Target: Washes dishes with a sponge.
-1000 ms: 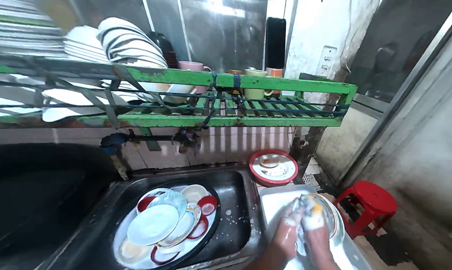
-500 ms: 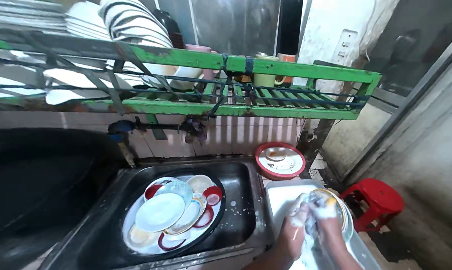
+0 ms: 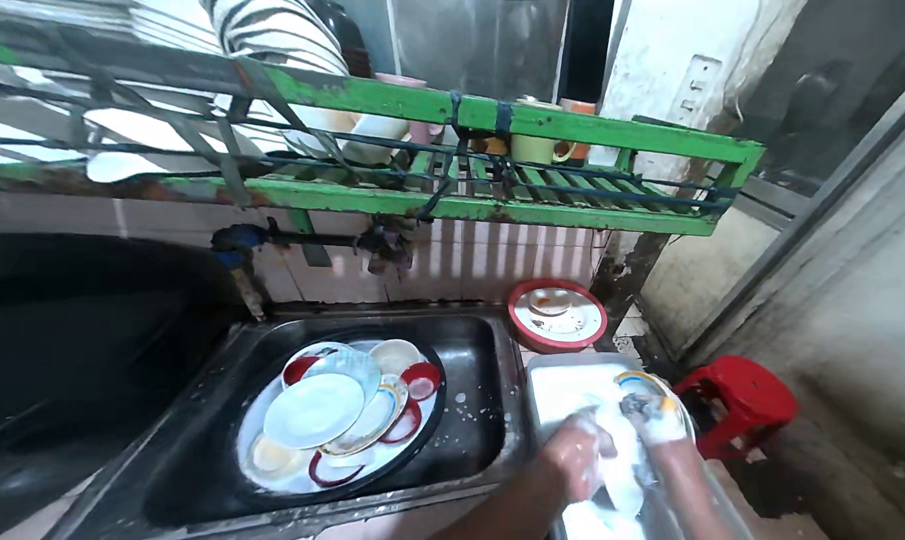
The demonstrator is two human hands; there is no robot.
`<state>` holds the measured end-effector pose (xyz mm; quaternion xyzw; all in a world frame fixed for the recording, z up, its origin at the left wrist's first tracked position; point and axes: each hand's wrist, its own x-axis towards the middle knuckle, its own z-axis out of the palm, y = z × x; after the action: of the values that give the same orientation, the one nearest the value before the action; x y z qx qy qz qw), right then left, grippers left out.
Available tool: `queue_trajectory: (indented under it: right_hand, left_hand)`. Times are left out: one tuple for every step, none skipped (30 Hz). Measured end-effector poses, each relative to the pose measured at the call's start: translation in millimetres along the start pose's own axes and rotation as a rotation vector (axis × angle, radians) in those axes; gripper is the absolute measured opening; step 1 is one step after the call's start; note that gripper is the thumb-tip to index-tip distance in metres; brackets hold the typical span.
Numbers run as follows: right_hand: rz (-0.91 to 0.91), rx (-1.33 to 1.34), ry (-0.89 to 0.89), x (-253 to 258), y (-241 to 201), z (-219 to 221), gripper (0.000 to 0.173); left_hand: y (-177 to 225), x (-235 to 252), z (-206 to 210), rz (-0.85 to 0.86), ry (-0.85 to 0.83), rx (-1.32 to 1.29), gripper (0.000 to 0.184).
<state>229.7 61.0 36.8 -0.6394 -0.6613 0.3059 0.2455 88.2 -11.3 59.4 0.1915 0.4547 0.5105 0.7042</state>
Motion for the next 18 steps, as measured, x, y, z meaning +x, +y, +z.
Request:
queue_trajectory:
  right_hand:
    - [-0.04, -0.046, 0.02, -16, -11, 7, 0.052]
    - [-0.095, -0.071, 0.026, -31, -21, 12, 0.053]
    - [-0.156, -0.077, 0.034, -41, -27, 13, 0.053]
    - [-0.204, -0.047, 0.056, -41, -27, 12, 0.051]
    - [-0.227, 0.005, 0.093, -32, -21, 8, 0.048]
    - [-0.206, 0.056, 0.123, -16, -11, 2, 0.042]
    - [-0.165, 0.115, 0.146, 0, 0, -6, 0.038]
    - [-0.123, 0.183, 0.167, 8, 9, -13, 0.039]
    - [-0.107, 0.205, 0.196, 5, 10, -19, 0.041]
    - [-0.119, 0.171, 0.204, -5, 3, -22, 0.043]
    - [-0.168, 0.116, 0.186, -20, -8, -21, 0.045]
    - [-0.261, 0.063, 0.162, -34, -16, -16, 0.046]
    - [-0.366, 0.035, 0.148, -43, -18, -9, 0.05]
    - [-0.452, 0.036, 0.15, -45, -15, -3, 0.053]
    - [-0.446, 0.063, 0.14, -40, -12, -3, 0.051]
    - [-0.36, 0.092, 0.13, -31, -9, -7, 0.046]
    - [-0.271, 0.147, 0.152, -18, -3, -12, 0.043]
    - [-0.203, 0.235, 0.191, -9, 6, -13, 0.042]
  left_hand:
    - [-8, -3, 4, -0.018, -0.033, 0.14, 0.04]
    - [-17, -6, 5, -0.02, -0.062, 0.206, 0.033]
    - [-21, -11, 5, -0.018, -0.094, 0.221, 0.029]
    - [-25, -13, 4, 0.011, -0.128, 0.234, 0.031]
    - [-27, -15, 3, 0.057, -0.168, 0.264, 0.04]
    - [-28, -17, 3, 0.108, -0.222, 0.299, 0.054]
    - [-29, -16, 4, 0.16, -0.273, 0.308, 0.059]
    - [-30, -16, 5, 0.192, -0.319, 0.306, 0.058]
    - [-28, -16, 4, 0.186, -0.342, 0.317, 0.056]
    - [-25, -19, 4, 0.146, -0.333, 0.344, 0.049]
    - [-20, -22, 4, 0.072, -0.309, 0.383, 0.043]
    - [-16, -23, 5, -0.006, -0.278, 0.41, 0.033]
    - [-12, -23, 5, -0.053, -0.257, 0.408, 0.022]
    - [-9, -24, 6, -0.075, -0.241, 0.365, 0.021]
    - [-9, -25, 6, -0.065, -0.239, 0.297, 0.029]
    - [-10, -25, 7, -0.048, -0.239, 0.228, 0.042]
    - [-11, -25, 10, -0.015, -0.237, 0.141, 0.052]
    - [-13, -24, 14, 0.036, -0.222, 0.041, 0.048]
